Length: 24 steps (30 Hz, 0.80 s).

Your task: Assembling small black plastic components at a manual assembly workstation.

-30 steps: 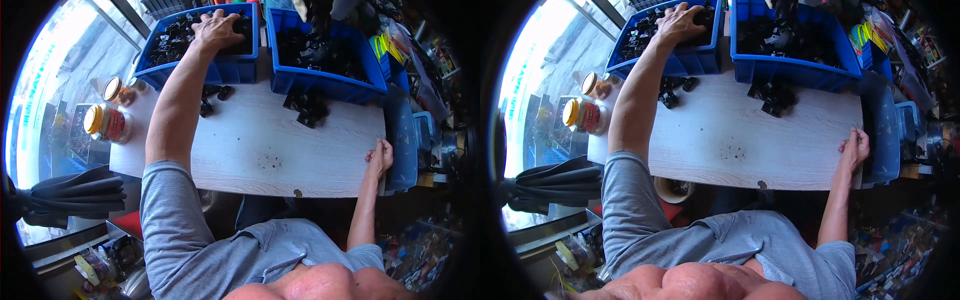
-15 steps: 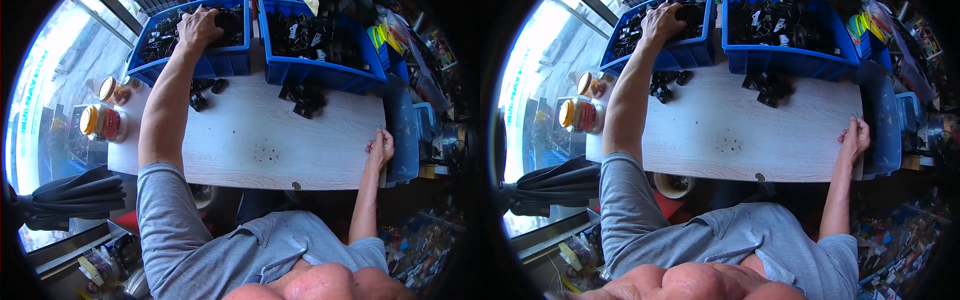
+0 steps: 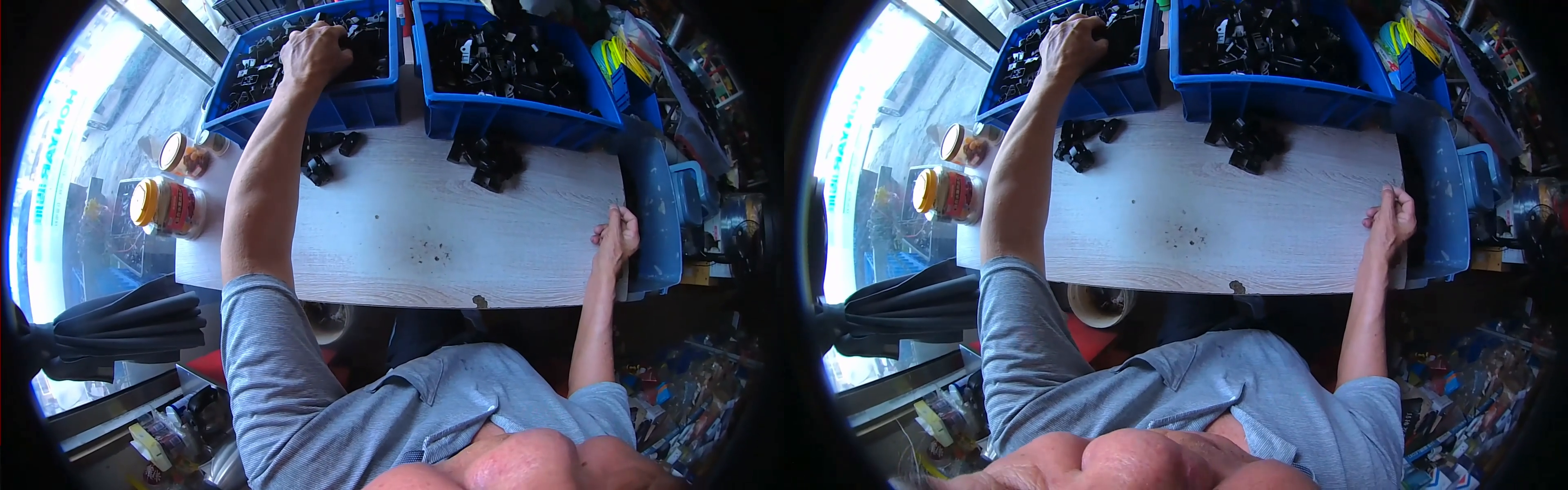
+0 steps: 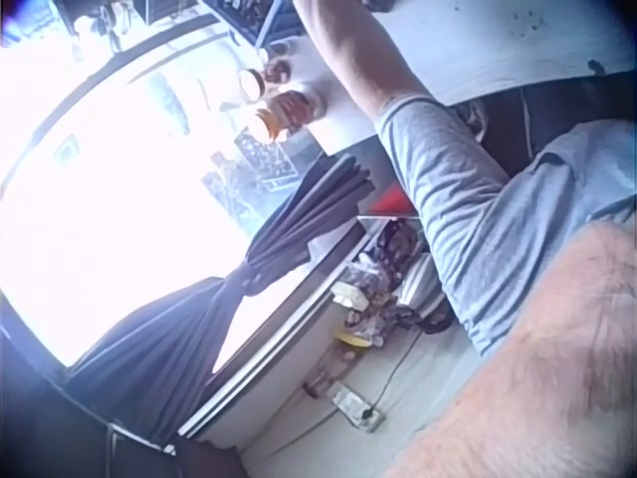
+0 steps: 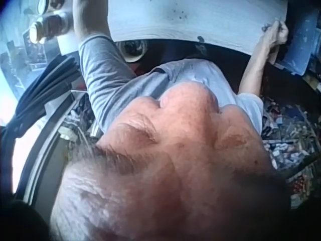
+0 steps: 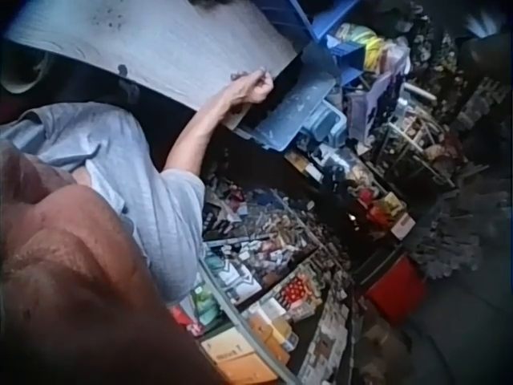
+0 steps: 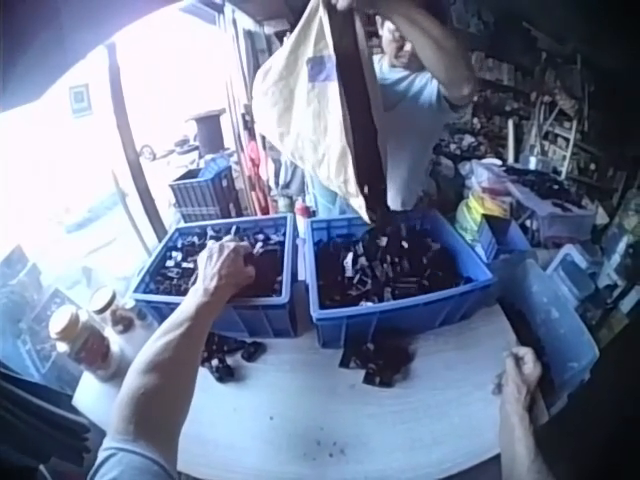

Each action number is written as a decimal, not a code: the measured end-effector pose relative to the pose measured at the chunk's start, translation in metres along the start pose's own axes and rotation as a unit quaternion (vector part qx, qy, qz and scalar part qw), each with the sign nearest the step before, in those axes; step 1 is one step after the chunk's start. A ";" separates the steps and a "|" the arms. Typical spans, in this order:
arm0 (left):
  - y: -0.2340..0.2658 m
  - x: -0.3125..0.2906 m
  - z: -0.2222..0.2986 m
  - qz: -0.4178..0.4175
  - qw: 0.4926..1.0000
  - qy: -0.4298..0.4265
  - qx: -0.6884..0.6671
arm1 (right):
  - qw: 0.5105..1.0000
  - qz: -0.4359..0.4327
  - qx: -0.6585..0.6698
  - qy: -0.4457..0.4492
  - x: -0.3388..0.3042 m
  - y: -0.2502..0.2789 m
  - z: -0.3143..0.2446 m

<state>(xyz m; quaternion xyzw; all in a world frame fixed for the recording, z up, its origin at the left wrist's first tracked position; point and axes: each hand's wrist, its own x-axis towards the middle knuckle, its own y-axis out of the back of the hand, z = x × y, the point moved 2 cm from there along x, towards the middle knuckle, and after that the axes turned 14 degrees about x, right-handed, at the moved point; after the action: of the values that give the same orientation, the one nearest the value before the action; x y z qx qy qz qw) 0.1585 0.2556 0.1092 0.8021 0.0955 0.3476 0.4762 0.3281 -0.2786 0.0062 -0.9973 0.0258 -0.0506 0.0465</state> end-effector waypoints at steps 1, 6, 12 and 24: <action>-0.001 0.000 0.000 0.001 1.000 -0.001 -0.001 | 1.000 0.001 0.000 0.001 0.001 0.001 0.000; 0.002 -0.001 -0.002 0.051 0.995 0.015 -0.081 | 1.000 -0.004 0.003 0.009 -0.001 0.002 -0.001; 0.010 -0.006 -0.008 0.116 0.982 0.058 -0.140 | 1.000 -0.001 -0.016 0.010 0.000 0.004 0.000; 0.089 -0.067 -0.011 0.347 0.865 0.098 -0.348 | 0.999 0.009 -0.039 0.012 0.005 0.009 0.004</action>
<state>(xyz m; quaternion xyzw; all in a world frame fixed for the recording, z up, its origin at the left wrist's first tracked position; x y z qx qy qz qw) 0.0861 0.1842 0.1549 0.5275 -0.2699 0.5779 0.5612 0.3328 -0.2874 0.0015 -0.9974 0.0375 -0.0614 0.0077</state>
